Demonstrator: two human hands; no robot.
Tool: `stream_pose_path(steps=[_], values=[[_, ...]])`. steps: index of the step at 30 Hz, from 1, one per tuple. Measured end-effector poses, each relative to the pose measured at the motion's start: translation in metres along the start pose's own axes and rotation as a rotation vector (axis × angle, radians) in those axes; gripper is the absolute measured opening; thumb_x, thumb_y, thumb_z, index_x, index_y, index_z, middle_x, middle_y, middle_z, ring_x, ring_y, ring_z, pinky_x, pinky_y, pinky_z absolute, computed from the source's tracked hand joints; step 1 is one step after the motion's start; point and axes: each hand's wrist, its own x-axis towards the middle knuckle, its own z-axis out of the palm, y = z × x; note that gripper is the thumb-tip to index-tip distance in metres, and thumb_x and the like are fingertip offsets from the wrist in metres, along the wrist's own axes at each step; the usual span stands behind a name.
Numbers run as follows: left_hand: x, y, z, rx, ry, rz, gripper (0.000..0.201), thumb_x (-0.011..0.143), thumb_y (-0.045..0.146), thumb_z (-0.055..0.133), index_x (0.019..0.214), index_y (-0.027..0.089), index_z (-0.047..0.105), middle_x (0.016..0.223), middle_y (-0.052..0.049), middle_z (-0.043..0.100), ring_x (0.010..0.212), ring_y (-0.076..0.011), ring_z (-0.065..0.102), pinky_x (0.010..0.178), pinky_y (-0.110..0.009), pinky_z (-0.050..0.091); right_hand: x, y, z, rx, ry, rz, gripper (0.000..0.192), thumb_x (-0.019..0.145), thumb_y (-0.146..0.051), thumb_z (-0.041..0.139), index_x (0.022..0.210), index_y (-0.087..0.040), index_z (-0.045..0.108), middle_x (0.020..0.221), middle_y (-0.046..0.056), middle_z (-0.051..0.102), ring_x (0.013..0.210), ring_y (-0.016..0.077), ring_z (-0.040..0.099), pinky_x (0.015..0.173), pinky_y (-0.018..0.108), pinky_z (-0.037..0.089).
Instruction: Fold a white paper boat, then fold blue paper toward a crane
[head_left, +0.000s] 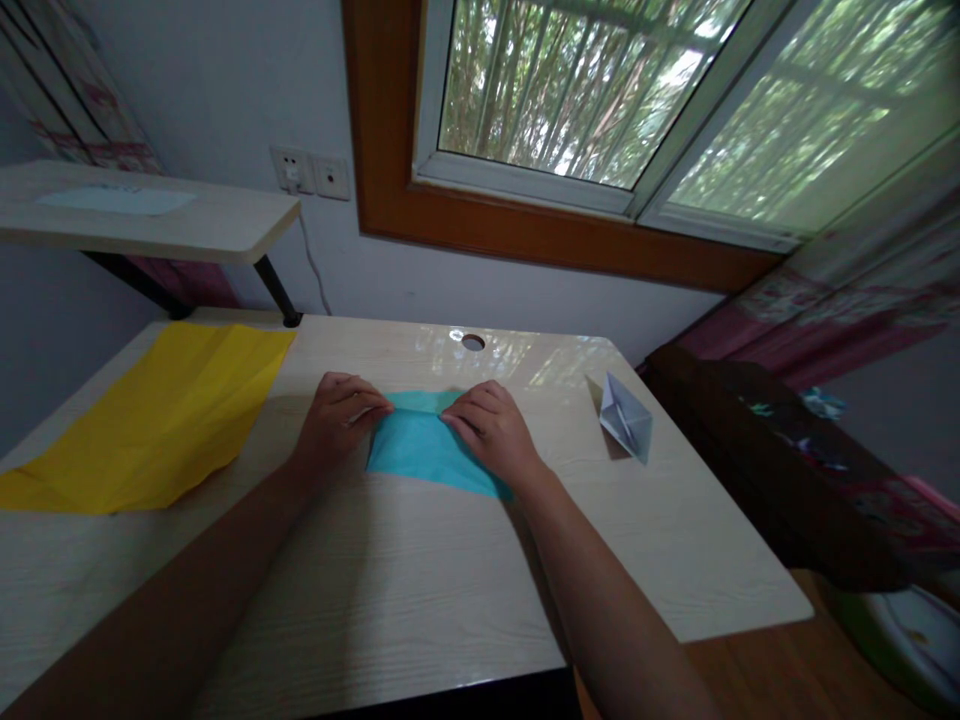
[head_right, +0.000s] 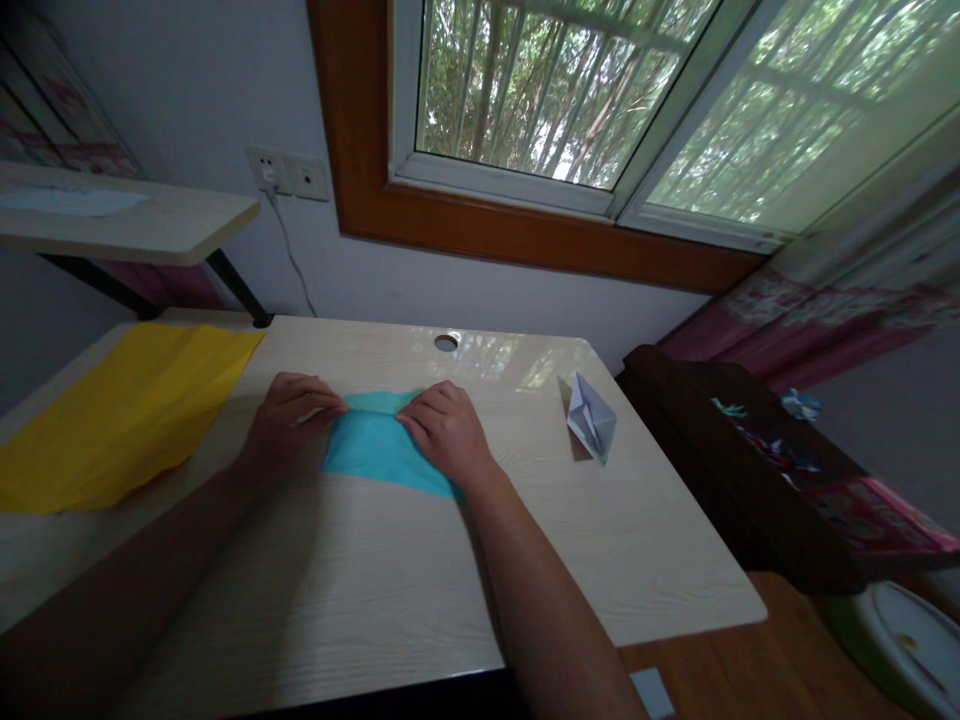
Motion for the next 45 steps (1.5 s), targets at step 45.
stream_pose_path(steps=[45], values=[[-0.001, -0.006, -0.006, -0.043, 0.151, -0.146, 0.013, 0.095, 0.031, 0.062, 0.089, 0.022, 0.069, 0.091, -0.002, 0.07, 0.089, -0.0185, 0.066, 0.085, -0.032, 0.05, -0.001, 0.011, 0.002, 0.047, -0.008, 0.054, 0.018, 0.097, -0.037, 0.062, 0.097, -0.024, 0.075, 0.099, 0.006, 0.076, 0.102, 0.0246, 0.064, 0.096, 0.044, 0.048]])
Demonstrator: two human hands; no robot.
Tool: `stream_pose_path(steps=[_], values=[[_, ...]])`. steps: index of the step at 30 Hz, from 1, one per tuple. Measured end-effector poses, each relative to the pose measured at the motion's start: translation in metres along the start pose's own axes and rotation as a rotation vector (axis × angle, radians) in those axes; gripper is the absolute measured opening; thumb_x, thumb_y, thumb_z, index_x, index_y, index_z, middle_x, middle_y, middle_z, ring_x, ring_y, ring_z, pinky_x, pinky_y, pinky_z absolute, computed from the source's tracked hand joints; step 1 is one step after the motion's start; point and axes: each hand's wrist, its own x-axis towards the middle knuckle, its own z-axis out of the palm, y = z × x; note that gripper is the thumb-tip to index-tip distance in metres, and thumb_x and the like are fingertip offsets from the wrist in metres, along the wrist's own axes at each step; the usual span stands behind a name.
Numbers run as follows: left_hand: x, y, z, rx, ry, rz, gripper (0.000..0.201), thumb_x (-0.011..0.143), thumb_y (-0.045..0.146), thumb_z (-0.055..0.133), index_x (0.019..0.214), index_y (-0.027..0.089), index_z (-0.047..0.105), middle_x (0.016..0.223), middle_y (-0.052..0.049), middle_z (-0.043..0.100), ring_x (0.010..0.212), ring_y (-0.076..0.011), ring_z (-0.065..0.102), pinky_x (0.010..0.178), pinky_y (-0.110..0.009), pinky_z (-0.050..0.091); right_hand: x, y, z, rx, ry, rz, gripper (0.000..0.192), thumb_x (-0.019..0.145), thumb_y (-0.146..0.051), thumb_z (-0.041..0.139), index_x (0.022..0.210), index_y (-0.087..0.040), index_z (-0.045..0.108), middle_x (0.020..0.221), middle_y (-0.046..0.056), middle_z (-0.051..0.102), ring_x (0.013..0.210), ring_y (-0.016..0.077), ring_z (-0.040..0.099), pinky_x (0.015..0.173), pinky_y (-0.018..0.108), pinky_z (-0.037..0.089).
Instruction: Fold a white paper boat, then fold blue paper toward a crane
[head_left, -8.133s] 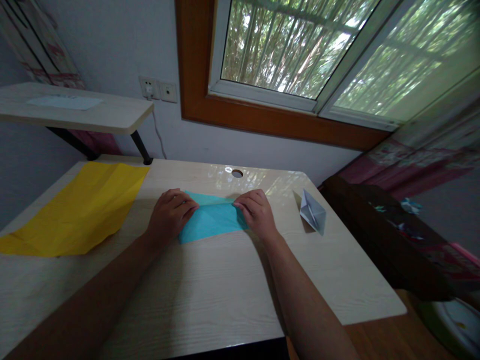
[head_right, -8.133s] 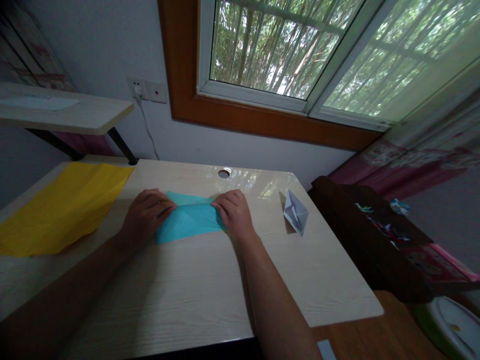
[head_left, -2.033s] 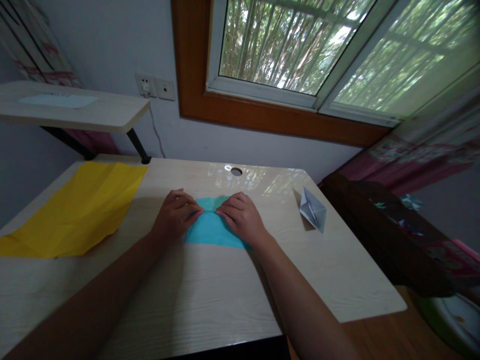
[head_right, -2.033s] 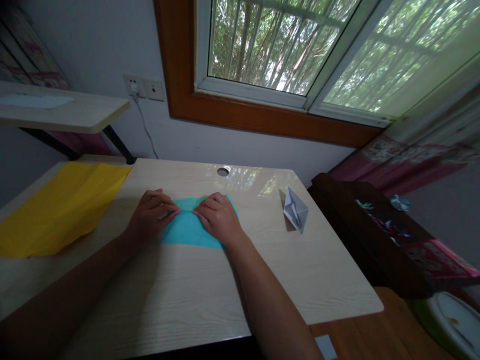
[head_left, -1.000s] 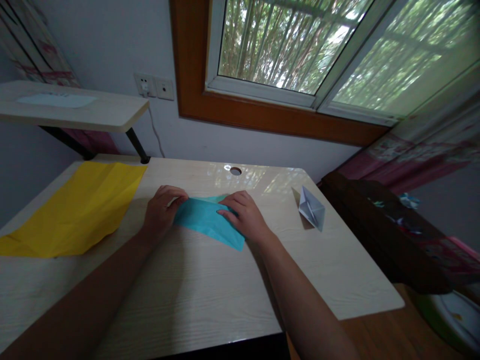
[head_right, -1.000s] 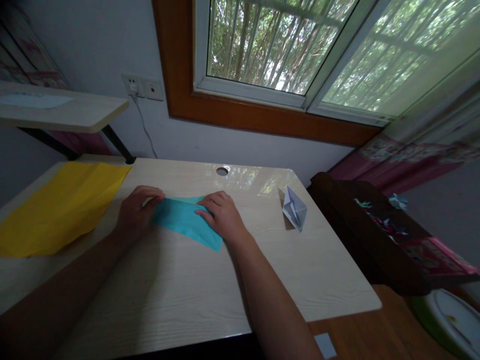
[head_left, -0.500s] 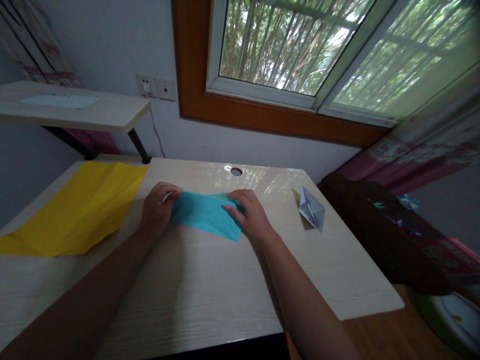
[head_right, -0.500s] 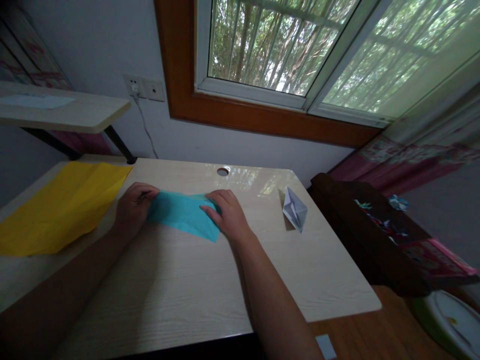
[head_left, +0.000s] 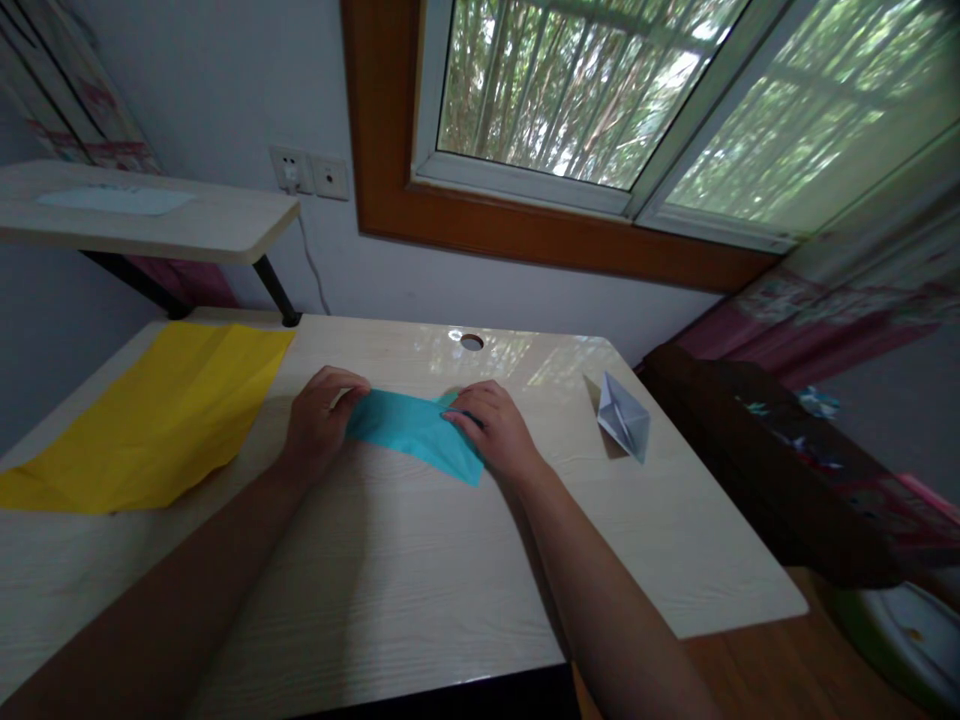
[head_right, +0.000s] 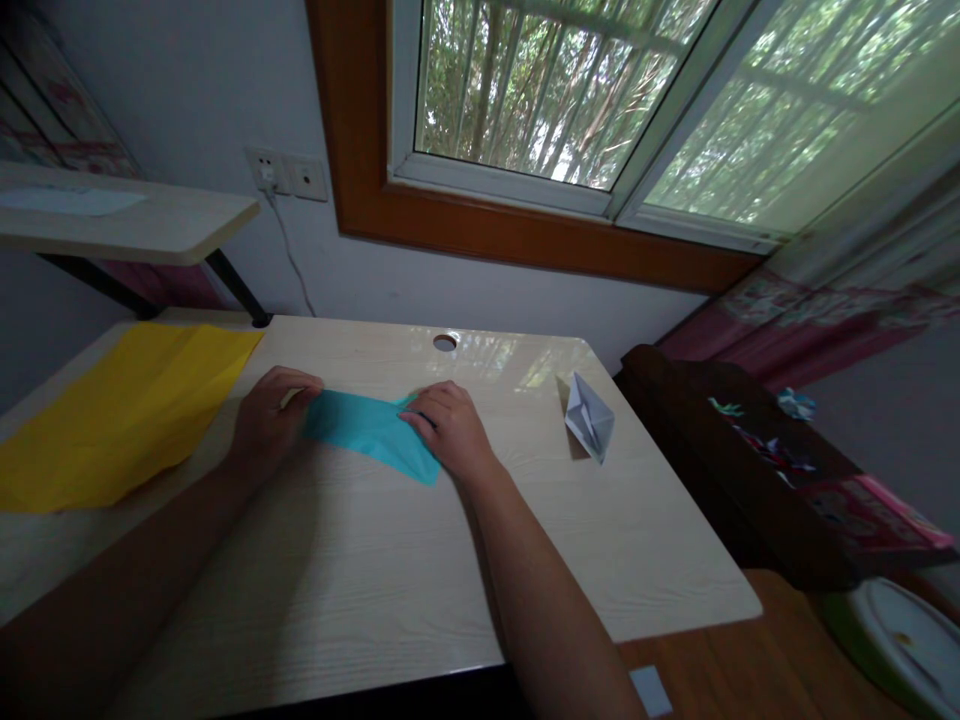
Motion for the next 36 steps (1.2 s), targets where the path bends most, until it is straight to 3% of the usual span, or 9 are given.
stream_pose_path(steps=[9, 15, 23, 26, 28, 32, 36], values=[[0.003, -0.002, -0.005, 0.093, 0.092, -0.108, 0.013, 0.094, 0.03, 0.061, 0.087, 0.021, 0.069, 0.089, -0.003, 0.067, 0.089, -0.0203, 0.063, 0.085, -0.034, 0.048, -0.003, 0.009, -0.007, -0.042, 0.133, 0.068, 0.017, 0.096, -0.033, 0.064, 0.088, -0.024, 0.075, 0.088, 0.005, 0.075, 0.087, 0.0228, 0.064, 0.087, 0.042, 0.049], [0.004, -0.001, -0.005, 0.113, 0.122, -0.147, 0.014, 0.093, 0.031, 0.062, 0.086, 0.021, 0.069, 0.088, -0.003, 0.067, 0.09, -0.0209, 0.061, 0.086, -0.034, 0.047, -0.006, 0.02, -0.012, -0.068, 0.212, 0.102, 0.016, 0.097, -0.03, 0.063, 0.092, -0.024, 0.077, 0.089, 0.005, 0.076, 0.086, 0.0224, 0.064, 0.084, 0.04, 0.05], [0.005, -0.01, -0.008, 0.075, 0.197, -0.253, 0.014, 0.092, 0.032, 0.061, 0.087, 0.021, 0.068, 0.09, -0.003, 0.066, 0.089, -0.0205, 0.06, 0.084, -0.033, 0.046, -0.013, 0.028, -0.014, -0.049, 0.32, 0.296, 0.024, 0.098, -0.036, 0.058, 0.089, -0.023, 0.076, 0.089, 0.007, 0.074, 0.087, 0.0237, 0.066, 0.083, 0.04, 0.05], [0.004, -0.01, -0.007, 0.066, 0.198, -0.27, 0.016, 0.092, 0.036, 0.062, 0.086, 0.022, 0.068, 0.088, -0.003, 0.065, 0.087, -0.0202, 0.06, 0.081, -0.032, 0.045, -0.014, 0.031, -0.008, -0.024, 0.254, 0.386, 0.028, 0.098, -0.04, 0.055, 0.093, -0.022, 0.076, 0.092, 0.008, 0.075, 0.088, 0.0239, 0.067, 0.083, 0.04, 0.051], [0.003, -0.008, -0.006, 0.044, 0.197, -0.282, 0.017, 0.091, 0.037, 0.062, 0.087, 0.022, 0.068, 0.089, -0.002, 0.066, 0.086, -0.0194, 0.061, 0.079, -0.031, 0.046, -0.014, 0.031, -0.002, 0.045, 0.172, 0.443, 0.03, 0.098, -0.043, 0.054, 0.11, -0.022, 0.072, 0.096, 0.008, 0.076, 0.088, 0.0234, 0.068, 0.082, 0.039, 0.052], [0.002, -0.001, -0.003, -0.018, 0.2, -0.363, 0.018, 0.09, 0.038, 0.063, 0.09, 0.02, 0.068, 0.089, -0.002, 0.068, 0.084, -0.0181, 0.063, 0.075, -0.028, 0.047, -0.014, 0.027, 0.008, 0.253, 0.07, 0.483, 0.055, 0.096, -0.046, 0.058, 0.143, -0.02, 0.046, 0.099, 0.008, 0.076, 0.09, 0.0227, 0.07, 0.086, 0.041, 0.054], [0.0, 0.003, 0.001, -0.139, 0.215, -0.43, 0.018, 0.089, 0.038, 0.064, 0.09, 0.02, 0.067, 0.085, -0.001, 0.067, 0.08, -0.0165, 0.062, 0.072, -0.027, 0.048, -0.012, 0.019, 0.014, 0.482, 0.012, 0.446, 0.059, 0.095, -0.046, 0.06, 0.145, -0.022, 0.039, 0.107, 0.009, 0.075, 0.099, 0.0207, 0.071, 0.095, 0.041, 0.053]])
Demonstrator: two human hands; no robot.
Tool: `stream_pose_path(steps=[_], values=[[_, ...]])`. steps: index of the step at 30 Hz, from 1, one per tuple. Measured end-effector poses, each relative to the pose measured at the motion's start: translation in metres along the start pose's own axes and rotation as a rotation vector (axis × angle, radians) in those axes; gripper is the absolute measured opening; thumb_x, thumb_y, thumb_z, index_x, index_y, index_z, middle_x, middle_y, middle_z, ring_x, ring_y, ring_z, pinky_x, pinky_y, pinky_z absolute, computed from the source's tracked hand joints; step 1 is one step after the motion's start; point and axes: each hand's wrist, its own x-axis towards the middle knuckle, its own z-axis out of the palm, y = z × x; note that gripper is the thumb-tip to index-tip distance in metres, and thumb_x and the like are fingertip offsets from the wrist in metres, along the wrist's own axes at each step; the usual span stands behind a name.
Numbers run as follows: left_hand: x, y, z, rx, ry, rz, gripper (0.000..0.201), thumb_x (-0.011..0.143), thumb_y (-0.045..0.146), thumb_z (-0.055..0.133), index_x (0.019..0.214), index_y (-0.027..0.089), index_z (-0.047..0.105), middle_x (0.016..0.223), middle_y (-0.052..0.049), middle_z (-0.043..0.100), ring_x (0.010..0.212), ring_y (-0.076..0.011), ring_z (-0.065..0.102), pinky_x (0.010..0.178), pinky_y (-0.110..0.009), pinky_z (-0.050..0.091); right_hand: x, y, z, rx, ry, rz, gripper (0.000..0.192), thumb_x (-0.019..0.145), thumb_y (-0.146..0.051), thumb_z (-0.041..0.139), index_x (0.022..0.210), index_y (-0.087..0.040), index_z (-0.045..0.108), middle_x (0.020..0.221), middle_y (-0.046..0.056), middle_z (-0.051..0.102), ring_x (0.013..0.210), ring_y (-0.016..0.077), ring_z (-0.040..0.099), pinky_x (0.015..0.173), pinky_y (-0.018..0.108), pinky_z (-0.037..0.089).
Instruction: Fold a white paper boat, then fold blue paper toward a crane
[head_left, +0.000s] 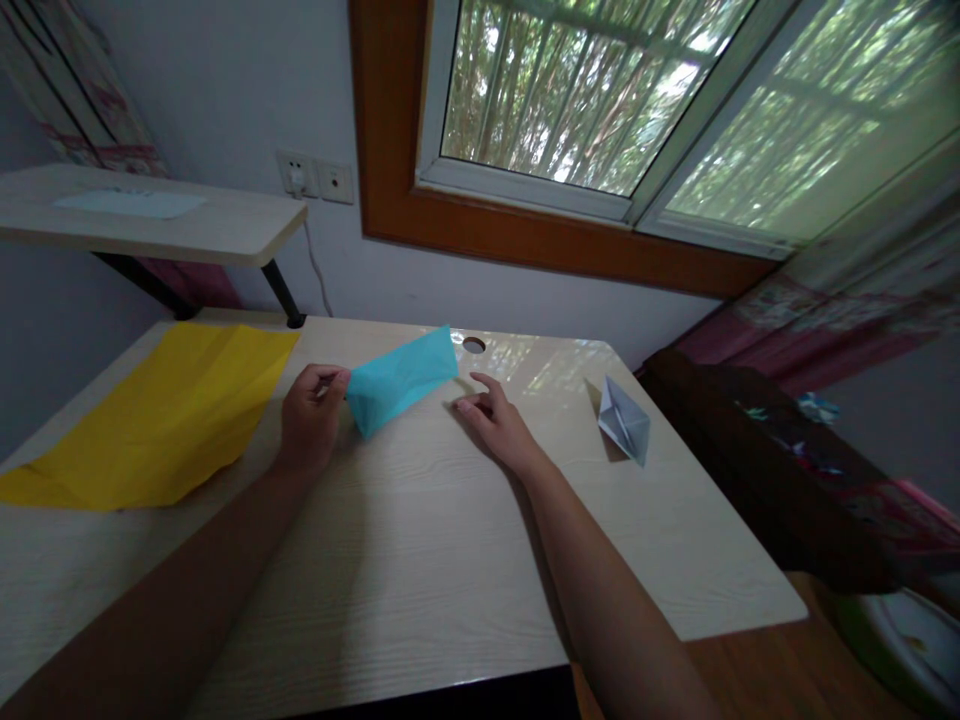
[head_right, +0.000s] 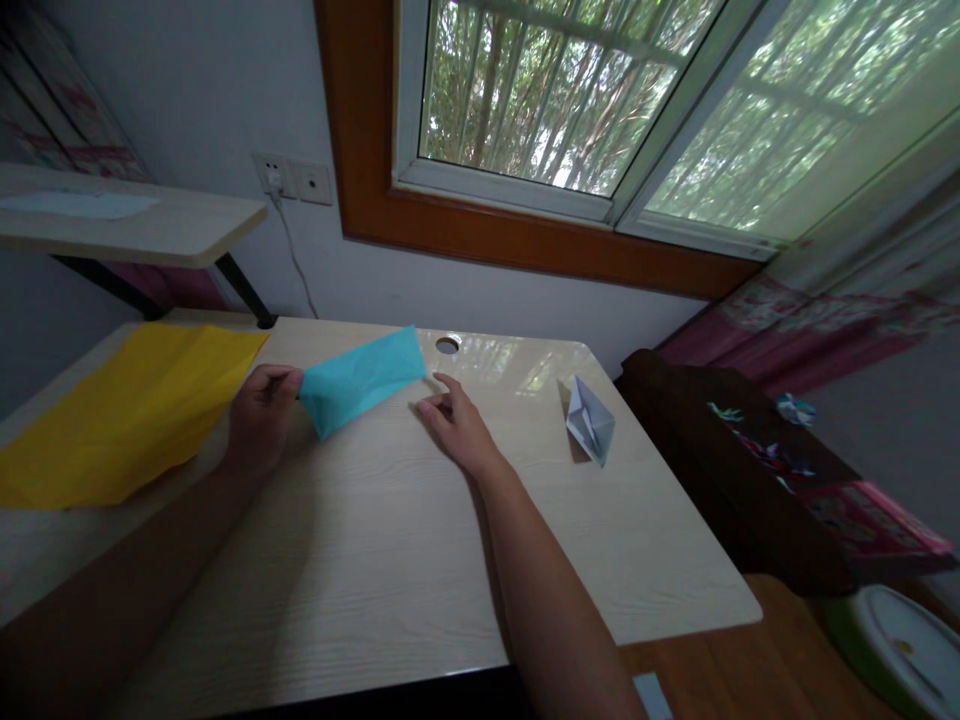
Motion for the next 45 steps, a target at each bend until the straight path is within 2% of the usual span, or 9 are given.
stream_pose_path(steps=[7, 10, 15, 20, 25, 30, 34, 38, 45], values=[[-0.005, -0.001, 0.003, -0.116, -0.061, 0.001, 0.02, 0.088, 0.041, 0.065, 0.087, 0.02, 0.065, 0.082, -0.001, 0.064, 0.075, -0.0152, 0.059, 0.07, -0.026, 0.049, -0.003, -0.014, 0.016, 0.189, -0.207, 0.001, 0.051, 0.097, -0.045, 0.058, 0.14, -0.025, 0.042, 0.12, 0.01, 0.072, 0.114, 0.0187, 0.067, 0.101, 0.041, 0.052], [-0.005, -0.004, 0.005, -0.147, -0.066, -0.01, 0.02, 0.088, 0.04, 0.066, 0.085, 0.02, 0.065, 0.078, 0.0, 0.061, 0.071, -0.014, 0.057, 0.064, -0.024, 0.046, -0.003, -0.019, 0.022, 0.243, -0.251, -0.018, 0.05, 0.096, -0.044, 0.06, 0.139, -0.026, 0.043, 0.126, 0.012, 0.07, 0.122, 0.0196, 0.064, 0.103, 0.043, 0.051], [-0.003, -0.009, 0.009, -0.258, -0.018, -0.056, 0.018, 0.086, 0.039, 0.066, 0.083, 0.022, 0.062, 0.073, 0.001, 0.058, 0.065, -0.0135, 0.053, 0.057, -0.024, 0.044, -0.003, -0.018, 0.026, 0.304, -0.263, -0.006, 0.05, 0.096, -0.047, 0.06, 0.139, -0.028, 0.043, 0.135, 0.012, 0.065, 0.127, 0.0196, 0.061, 0.107, 0.046, 0.049], [-0.003, -0.007, 0.01, -0.372, -0.086, -0.101, 0.017, 0.083, 0.037, 0.07, 0.08, 0.021, 0.062, 0.073, 0.002, 0.056, 0.065, -0.0119, 0.051, 0.056, -0.022, 0.042, -0.002, -0.018, 0.026, 0.357, -0.259, 0.007, 0.052, 0.097, -0.045, 0.058, 0.142, -0.029, 0.038, 0.141, 0.012, 0.06, 0.127, 0.0187, 0.06, 0.106, 0.042, 0.049], [-0.003, 0.002, 0.009, -0.429, -0.065, -0.179, 0.014, 0.081, 0.032, 0.069, 0.078, 0.021, 0.061, 0.072, 0.002, 0.054, 0.064, -0.0113, 0.048, 0.053, -0.021, 0.041, 0.0, -0.014, 0.028, 0.333, -0.165, 0.041, 0.047, 0.096, -0.042, 0.058, 0.138, -0.027, 0.044, 0.132, 0.01, 0.064, 0.112, 0.0181, 0.065, 0.097, 0.038, 0.054], [-0.001, 0.006, 0.008, -0.452, -0.08, -0.232, 0.016, 0.083, 0.035, 0.066, 0.08, 0.022, 0.057, 0.07, 0.003, 0.052, 0.059, -0.0106, 0.048, 0.049, -0.021, 0.039, -0.002, -0.014, 0.032, 0.491, -0.196, 0.115, 0.043, 0.095, -0.036, 0.061, 0.135, -0.027, 0.047, 0.126, 0.01, 0.068, 0.096, 0.0166, 0.07, 0.09, 0.038, 0.058], [-0.001, 0.008, 0.007, -0.483, -0.096, -0.246, 0.018, 0.083, 0.036, 0.067, 0.08, 0.022, 0.056, 0.07, 0.004, 0.049, 0.059, -0.0097, 0.048, 0.049, -0.019, 0.039, -0.003, -0.023, 0.033, 0.586, -0.22, 0.166, 0.045, 0.093, -0.035, 0.064, 0.134, -0.026, 0.048, 0.128, 0.01, 0.069, 0.105, 0.0183, 0.07, 0.099, 0.044, 0.056], [-0.001, 0.005, 0.008, -0.522, -0.14, -0.257, 0.02, 0.084, 0.038, 0.066, 0.081, 0.022, 0.055, 0.069, 0.004, 0.048, 0.058, -0.0098, 0.047, 0.05, -0.02, 0.039, -0.004, -0.027, 0.032, 0.629, -0.287, 0.181, 0.047, 0.093, -0.039, 0.065, 0.135, -0.026, 0.048, 0.135, 0.01, 0.065, 0.111, 0.0181, 0.069, 0.106, 0.044, 0.054], [-0.003, 0.001, 0.008, -0.596, -0.209, -0.287, 0.023, 0.083, 0.038, 0.07, 0.08, 0.021, 0.056, 0.069, 0.004, 0.049, 0.059, -0.0095, 0.047, 0.052, -0.02, 0.041, -0.005, -0.024, 0.029, 0.592, -0.338, 0.17, 0.052, 0.095, -0.042, 0.061, 0.141, -0.026, 0.044, 0.141, 0.011, 0.06, 0.115, 0.0198, 0.069, 0.108, 0.046, 0.052]])
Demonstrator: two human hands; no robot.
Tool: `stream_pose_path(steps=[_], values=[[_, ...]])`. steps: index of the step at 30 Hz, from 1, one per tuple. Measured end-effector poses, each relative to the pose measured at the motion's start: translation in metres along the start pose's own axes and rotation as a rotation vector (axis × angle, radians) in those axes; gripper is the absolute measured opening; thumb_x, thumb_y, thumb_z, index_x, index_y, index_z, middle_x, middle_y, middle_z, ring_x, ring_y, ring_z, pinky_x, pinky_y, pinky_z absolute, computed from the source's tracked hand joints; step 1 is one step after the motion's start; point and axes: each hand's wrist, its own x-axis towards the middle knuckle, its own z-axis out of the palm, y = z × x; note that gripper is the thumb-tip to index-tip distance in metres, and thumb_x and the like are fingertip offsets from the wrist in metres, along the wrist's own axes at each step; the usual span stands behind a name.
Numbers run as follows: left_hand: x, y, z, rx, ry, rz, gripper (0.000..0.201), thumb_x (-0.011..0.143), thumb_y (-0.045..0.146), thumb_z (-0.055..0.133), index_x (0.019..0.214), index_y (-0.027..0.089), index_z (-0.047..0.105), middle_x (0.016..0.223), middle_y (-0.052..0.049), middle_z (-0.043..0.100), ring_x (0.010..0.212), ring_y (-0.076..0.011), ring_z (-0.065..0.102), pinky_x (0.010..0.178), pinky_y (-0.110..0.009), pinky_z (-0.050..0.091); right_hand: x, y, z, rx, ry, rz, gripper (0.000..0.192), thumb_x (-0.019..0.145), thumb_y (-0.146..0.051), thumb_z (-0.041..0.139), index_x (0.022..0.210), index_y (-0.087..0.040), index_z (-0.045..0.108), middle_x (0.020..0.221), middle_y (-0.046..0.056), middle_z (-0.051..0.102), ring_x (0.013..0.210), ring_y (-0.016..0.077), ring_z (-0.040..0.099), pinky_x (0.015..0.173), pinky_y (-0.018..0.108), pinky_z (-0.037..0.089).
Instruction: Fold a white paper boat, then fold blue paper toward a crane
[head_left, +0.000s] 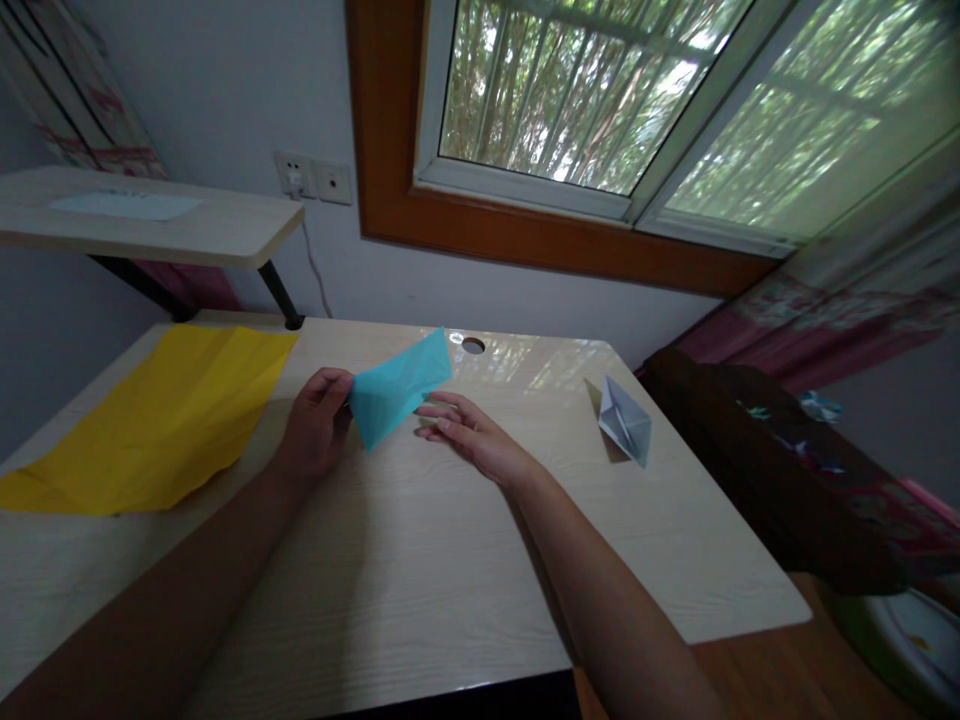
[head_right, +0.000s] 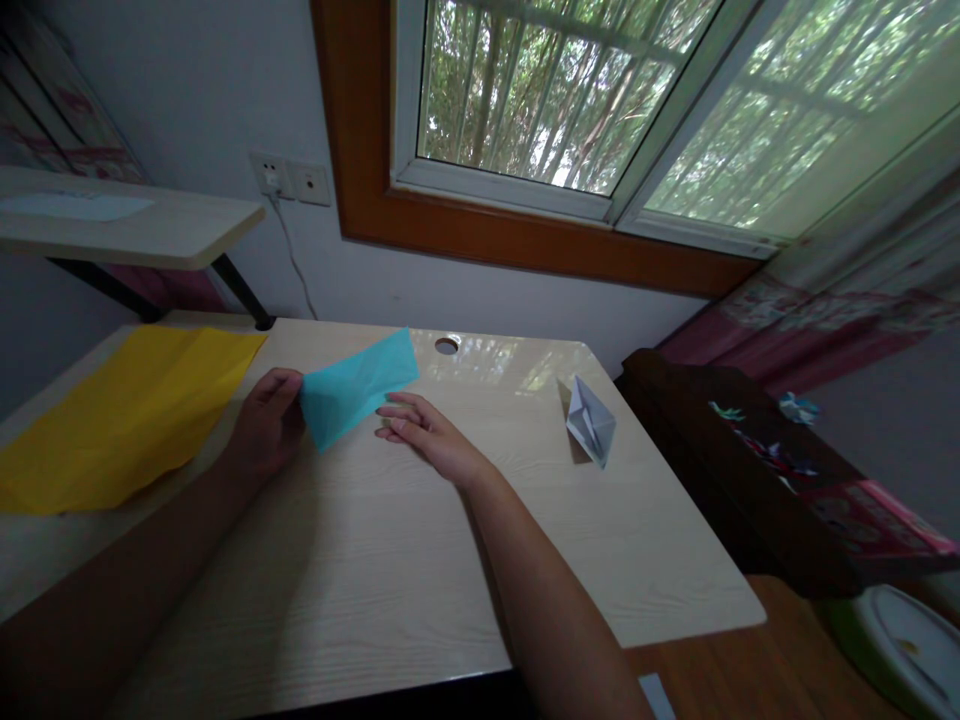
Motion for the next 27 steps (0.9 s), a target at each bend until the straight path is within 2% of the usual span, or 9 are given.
stream_pose_path(steps=[4, 9, 14, 17, 22, 27], values=[[-0.001, -0.001, 0.001, -0.011, -0.064, -0.009, 0.025, 0.082, 0.041, 0.073, 0.079, 0.021, 0.057, 0.068, 0.005, 0.049, 0.059, -0.0093, 0.048, 0.053, -0.021, 0.043, -0.001, -0.004, 0.001, 0.062, 0.005, 0.015, 0.05, 0.094, -0.039, 0.064, 0.138, -0.026, 0.047, 0.141, 0.011, 0.059, 0.112, 0.0199, 0.069, 0.107, 0.045, 0.053], [-0.003, -0.002, 0.002, -0.13, -0.15, -0.053, 0.029, 0.08, 0.042, 0.078, 0.078, 0.02, 0.06, 0.068, 0.004, 0.053, 0.062, -0.0095, 0.052, 0.058, -0.021, 0.047, 0.0, -0.007, 0.002, 0.189, 0.04, 0.018, 0.049, 0.089, -0.036, 0.07, 0.134, -0.028, 0.052, 0.138, 0.009, 0.06, 0.107, 0.0195, 0.07, 0.104, 0.043, 0.053], [-0.005, -0.001, 0.003, -0.24, -0.231, -0.104, 0.029, 0.078, 0.038, 0.083, 0.077, 0.018, 0.062, 0.068, 0.004, 0.056, 0.064, -0.0088, 0.053, 0.061, -0.02, 0.048, 0.002, -0.008, 0.001, 0.304, 0.08, 0.016, 0.045, 0.085, -0.035, 0.076, 0.126, -0.029, 0.059, 0.125, 0.005, 0.066, 0.11, 0.0185, 0.067, 0.111, 0.042, 0.045], [-0.006, -0.003, 0.002, -0.249, -0.274, -0.117, 0.028, 0.079, 0.038, 0.082, 0.078, 0.018, 0.063, 0.069, 0.004, 0.058, 0.065, -0.0095, 0.055, 0.062, -0.021, 0.048, 0.003, -0.007, 0.0, 0.349, 0.128, -0.001, 0.045, 0.08, -0.033, 0.08, 0.121, -0.03, 0.063, 0.116, 0.002, 0.068, 0.108, 0.0177, 0.066, 0.11, 0.042, 0.046], [-0.009, -0.005, 0.002, -0.21, -0.342, -0.161, 0.025, 0.077, 0.036, 0.084, 0.079, 0.018, 0.067, 0.076, 0.001, 0.065, 0.072, -0.0109, 0.058, 0.068, -0.022, 0.049, 0.003, -0.007, -0.001, 0.338, 0.314, -0.056, 0.045, 0.072, -0.029, 0.086, 0.113, -0.031, 0.069, 0.094, -0.003, 0.067, 0.086, 0.0125, 0.063, 0.09, 0.03, 0.052], [-0.012, -0.002, 0.004, -0.146, -0.467, -0.169, 0.027, 0.082, 0.043, 0.077, 0.081, 0.016, 0.072, 0.102, -0.007, 0.07, 0.09, -0.0177, 0.063, 0.078, -0.027, 0.051, 0.001, -0.008, -0.002, 0.343, 0.325, -0.021, 0.031, 0.067, -0.029, 0.089, 0.093, -0.025, 0.071, 0.084, -0.003, 0.066, 0.075, 0.0129, 0.06, 0.071, 0.026, 0.049]])
